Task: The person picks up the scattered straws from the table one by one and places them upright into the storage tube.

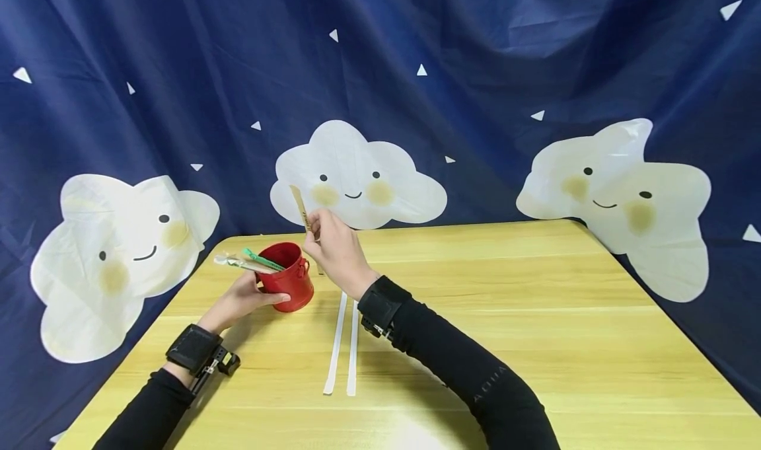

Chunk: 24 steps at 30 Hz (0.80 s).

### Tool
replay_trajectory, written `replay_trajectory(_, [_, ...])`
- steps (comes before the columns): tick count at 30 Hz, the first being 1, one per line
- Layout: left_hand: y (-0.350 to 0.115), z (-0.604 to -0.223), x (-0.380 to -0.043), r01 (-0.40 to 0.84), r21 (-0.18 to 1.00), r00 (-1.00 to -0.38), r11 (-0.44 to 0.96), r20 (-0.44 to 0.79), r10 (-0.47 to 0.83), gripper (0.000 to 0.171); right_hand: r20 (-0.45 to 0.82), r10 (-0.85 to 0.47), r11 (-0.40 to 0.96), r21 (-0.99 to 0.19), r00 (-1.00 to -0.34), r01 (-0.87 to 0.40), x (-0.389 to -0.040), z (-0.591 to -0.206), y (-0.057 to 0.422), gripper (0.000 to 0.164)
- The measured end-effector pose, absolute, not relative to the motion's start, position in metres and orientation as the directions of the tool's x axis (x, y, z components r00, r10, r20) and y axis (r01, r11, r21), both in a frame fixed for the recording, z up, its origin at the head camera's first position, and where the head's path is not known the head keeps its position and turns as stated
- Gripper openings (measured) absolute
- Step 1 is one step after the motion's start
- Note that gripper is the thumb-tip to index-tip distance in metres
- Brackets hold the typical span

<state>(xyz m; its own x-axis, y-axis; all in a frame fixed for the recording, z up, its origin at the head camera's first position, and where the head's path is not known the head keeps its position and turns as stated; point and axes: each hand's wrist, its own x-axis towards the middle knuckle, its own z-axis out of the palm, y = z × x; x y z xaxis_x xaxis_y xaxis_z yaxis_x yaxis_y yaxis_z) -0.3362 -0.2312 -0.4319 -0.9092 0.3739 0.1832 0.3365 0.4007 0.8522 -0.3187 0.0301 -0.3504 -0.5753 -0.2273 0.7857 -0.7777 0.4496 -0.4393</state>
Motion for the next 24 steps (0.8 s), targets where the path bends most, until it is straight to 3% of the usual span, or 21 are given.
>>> replay_trajectory(10, [-0.231,-0.430,-0.338,0.327,0.857,-0.908,0.399,0.168,0.384,0.077,0.877,-0.173,0.386,-0.359,-0.449,-0.850,-0.320,-0.341,0.011,0.023])
replay_trajectory(24, [-0.231,-0.430,-0.335,0.328,0.861,-0.903,0.389,0.165,0.396,0.073,0.898,-0.177,0.346,-0.325,-0.402,-0.880,-0.320,-0.334,-0.006,0.023])
